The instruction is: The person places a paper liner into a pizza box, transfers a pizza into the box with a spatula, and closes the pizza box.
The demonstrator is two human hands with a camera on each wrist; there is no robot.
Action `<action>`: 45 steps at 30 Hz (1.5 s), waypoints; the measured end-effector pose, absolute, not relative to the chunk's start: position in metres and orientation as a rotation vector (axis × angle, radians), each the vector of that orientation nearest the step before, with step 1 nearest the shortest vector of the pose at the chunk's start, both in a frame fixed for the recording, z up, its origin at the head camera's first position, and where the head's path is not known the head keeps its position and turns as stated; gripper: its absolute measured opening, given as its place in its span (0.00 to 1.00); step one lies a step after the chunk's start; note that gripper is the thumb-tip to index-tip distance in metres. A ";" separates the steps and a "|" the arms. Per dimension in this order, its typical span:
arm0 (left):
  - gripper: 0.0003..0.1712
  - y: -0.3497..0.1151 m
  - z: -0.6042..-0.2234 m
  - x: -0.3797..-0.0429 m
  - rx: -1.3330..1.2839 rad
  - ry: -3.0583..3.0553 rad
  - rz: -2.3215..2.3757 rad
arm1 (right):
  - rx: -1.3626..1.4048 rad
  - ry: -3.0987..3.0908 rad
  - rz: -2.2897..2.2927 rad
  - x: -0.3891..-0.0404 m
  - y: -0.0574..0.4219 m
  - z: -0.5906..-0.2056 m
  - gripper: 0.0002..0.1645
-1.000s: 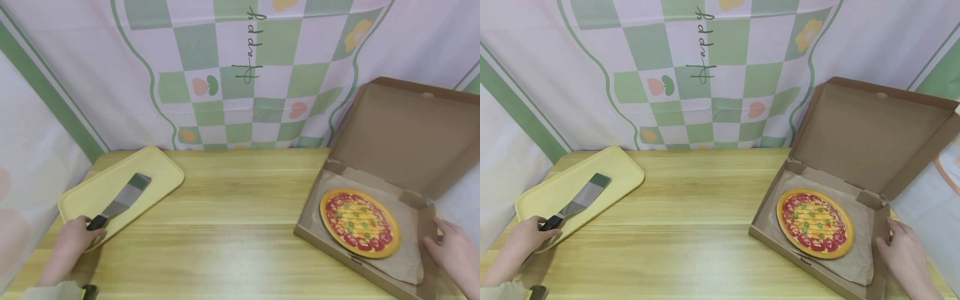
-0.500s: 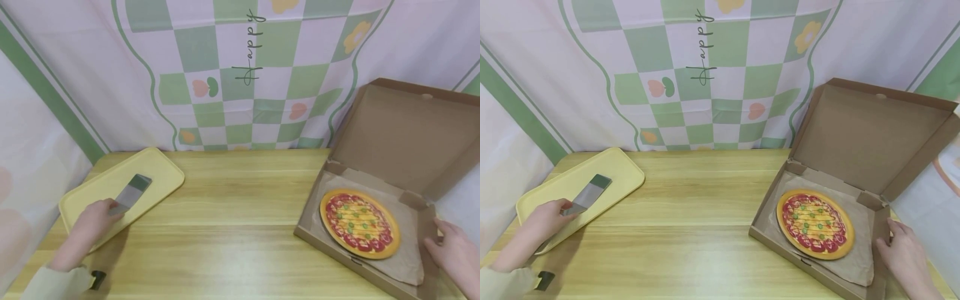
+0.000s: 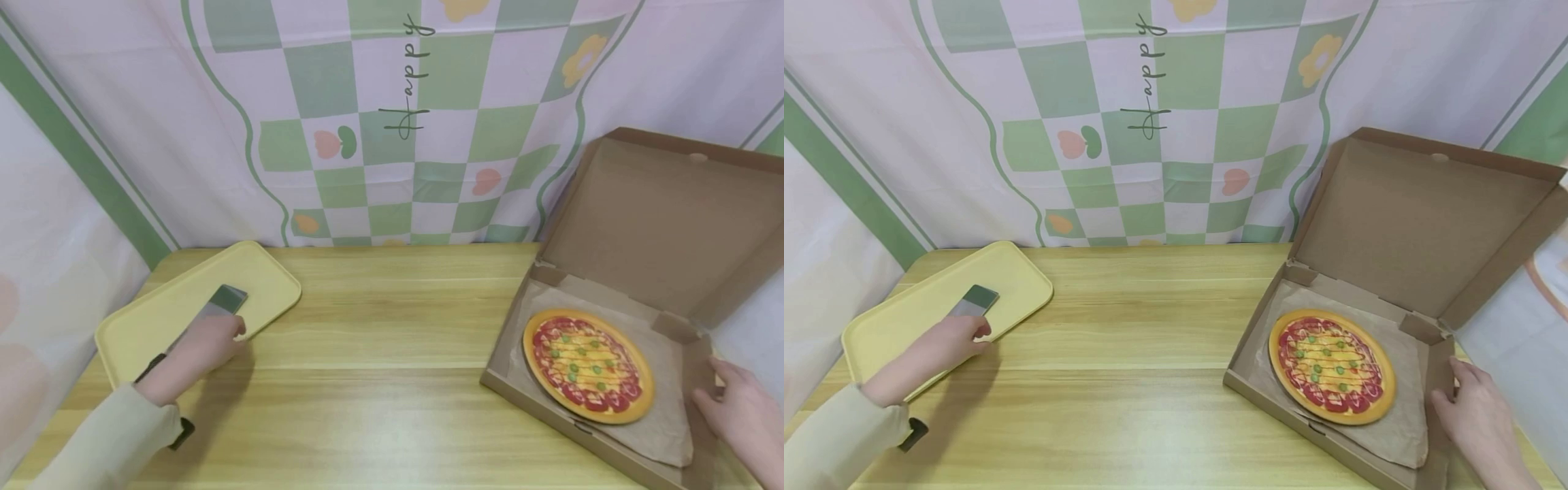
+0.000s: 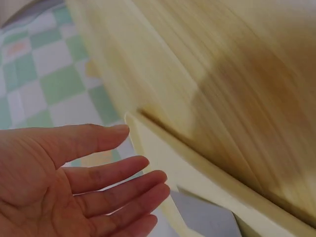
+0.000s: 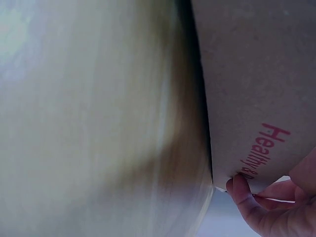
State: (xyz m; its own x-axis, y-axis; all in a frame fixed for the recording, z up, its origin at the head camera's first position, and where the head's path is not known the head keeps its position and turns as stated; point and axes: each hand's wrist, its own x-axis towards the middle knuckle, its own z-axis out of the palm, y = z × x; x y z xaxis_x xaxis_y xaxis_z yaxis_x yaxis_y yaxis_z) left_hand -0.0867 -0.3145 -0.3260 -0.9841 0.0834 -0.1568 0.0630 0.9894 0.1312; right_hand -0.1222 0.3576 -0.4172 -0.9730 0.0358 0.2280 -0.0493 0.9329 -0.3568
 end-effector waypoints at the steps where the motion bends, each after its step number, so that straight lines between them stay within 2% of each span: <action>1: 0.11 -0.311 -0.326 -0.089 0.125 2.957 0.188 | 0.012 -2.856 0.537 -0.122 0.358 -0.418 0.33; 14: 0.12 -0.271 -0.327 -0.116 0.148 2.789 0.292 | -0.003 -2.884 0.551 -0.121 0.357 -0.415 0.35; 21: 0.07 -0.251 -0.325 -0.132 0.150 2.719 0.389 | 0.000 -2.890 0.540 -0.120 0.354 -0.411 0.35; 26: 0.11 -0.236 -0.326 -0.141 0.176 2.702 0.448 | -0.005 -2.907 0.530 -0.120 0.354 -0.410 0.36; 45: 0.13 -0.179 -0.331 -0.171 0.225 2.706 0.723 | 0.002 -2.953 0.524 -0.124 0.358 -0.410 0.37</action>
